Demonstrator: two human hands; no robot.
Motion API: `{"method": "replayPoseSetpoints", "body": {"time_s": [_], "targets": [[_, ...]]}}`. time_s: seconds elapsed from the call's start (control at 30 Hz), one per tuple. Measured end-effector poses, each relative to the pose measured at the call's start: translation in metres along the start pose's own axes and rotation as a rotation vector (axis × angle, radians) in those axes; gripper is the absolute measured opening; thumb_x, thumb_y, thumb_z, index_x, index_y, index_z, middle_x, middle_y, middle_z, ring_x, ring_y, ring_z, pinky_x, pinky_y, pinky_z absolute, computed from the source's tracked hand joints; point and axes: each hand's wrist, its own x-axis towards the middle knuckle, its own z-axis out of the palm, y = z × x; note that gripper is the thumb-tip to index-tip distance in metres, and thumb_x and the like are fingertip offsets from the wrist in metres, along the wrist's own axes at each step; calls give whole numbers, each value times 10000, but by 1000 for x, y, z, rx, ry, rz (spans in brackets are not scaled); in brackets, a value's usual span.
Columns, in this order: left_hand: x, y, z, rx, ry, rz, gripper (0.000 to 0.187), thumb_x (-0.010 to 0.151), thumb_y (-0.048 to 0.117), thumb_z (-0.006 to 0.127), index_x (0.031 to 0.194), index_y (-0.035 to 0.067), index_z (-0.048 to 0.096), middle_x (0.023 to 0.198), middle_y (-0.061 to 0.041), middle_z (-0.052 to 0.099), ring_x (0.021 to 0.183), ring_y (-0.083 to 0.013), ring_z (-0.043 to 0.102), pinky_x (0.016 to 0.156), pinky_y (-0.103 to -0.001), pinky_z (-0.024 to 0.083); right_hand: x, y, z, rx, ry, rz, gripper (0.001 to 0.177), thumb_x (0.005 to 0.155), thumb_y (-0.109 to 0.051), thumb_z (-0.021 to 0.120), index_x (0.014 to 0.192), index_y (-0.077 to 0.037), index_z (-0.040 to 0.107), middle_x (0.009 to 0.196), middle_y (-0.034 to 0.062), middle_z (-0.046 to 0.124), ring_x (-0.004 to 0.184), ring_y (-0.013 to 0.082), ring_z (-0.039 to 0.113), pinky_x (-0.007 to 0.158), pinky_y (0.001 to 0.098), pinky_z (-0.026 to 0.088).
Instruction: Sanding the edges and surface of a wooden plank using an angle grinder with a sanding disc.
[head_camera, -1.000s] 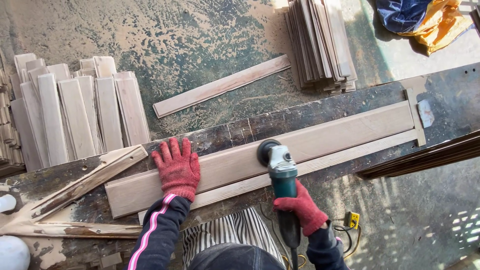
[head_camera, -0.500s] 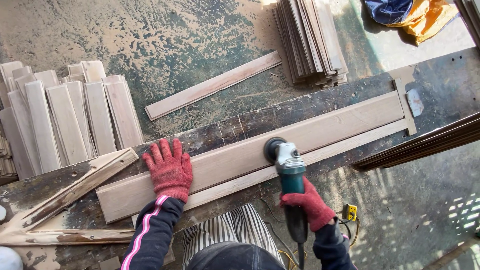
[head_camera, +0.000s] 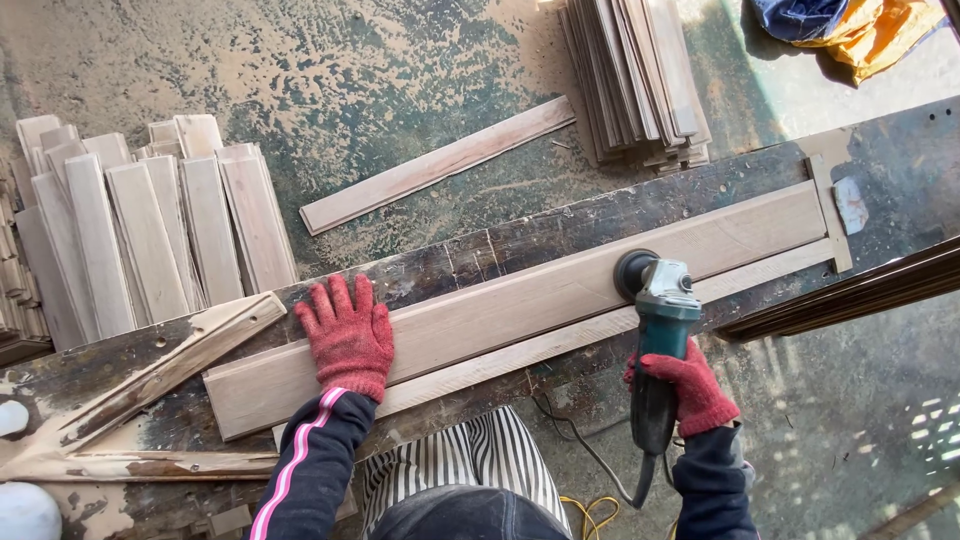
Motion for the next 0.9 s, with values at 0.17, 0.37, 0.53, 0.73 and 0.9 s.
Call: {"method": "replayPoseSetpoints", "body": {"time_s": [0.17, 0.37, 0.53, 0.73, 0.9], "targets": [[0, 0, 1, -45, 80, 27, 551, 1025, 433, 476, 1481, 138, 566, 1521, -239, 525, 1439, -481, 422, 1195, -680, 241, -24, 11, 39, -8, -175, 92, 629, 616, 52, 825, 1205, -36, 620, 883, 247, 704, 723, 408, 711, 701, 533, 581], [1, -1, 5, -102, 139, 41, 587, 993, 419, 520, 1481, 96, 564, 1549, -256, 500, 1400, -526, 434, 1168, -696, 257, -56, 38, 87, -74, -432, 220, 789, 589, 96, 858, 1315, -30, 575, 940, 190, 697, 796, 354, 690, 777, 520, 597], [-1, -2, 9, -100, 116, 40, 592, 992, 434, 516, 1481, 103, 554, 1552, -254, 488, 1404, -527, 424, 1166, -700, 250, -90, 50, 125, -151, -492, 252, 921, 518, 97, 921, 1364, -65, 595, 1116, 175, 726, 962, 331, 700, 869, 487, 594], [-1, -3, 10, -114, 135, 37, 599, 979, 431, 523, 1471, 91, 559, 1539, -256, 497, 1413, -517, 422, 1172, -705, 250, -103, 49, 137, -116, -446, 243, 857, 548, 117, 877, 1351, -45, 626, 1095, 168, 726, 941, 290, 656, 872, 442, 541], [2, -1, 10, -125, 160, 33, 575, 984, 427, 529, 1451, 97, 580, 1525, -256, 507, 1384, -528, 435, 1159, -696, 269, -64, 37, 94, 19, -375, 208, 765, 642, 80, 812, 1349, -35, 545, 920, 184, 665, 761, 377, 686, 760, 539, 570]]}}
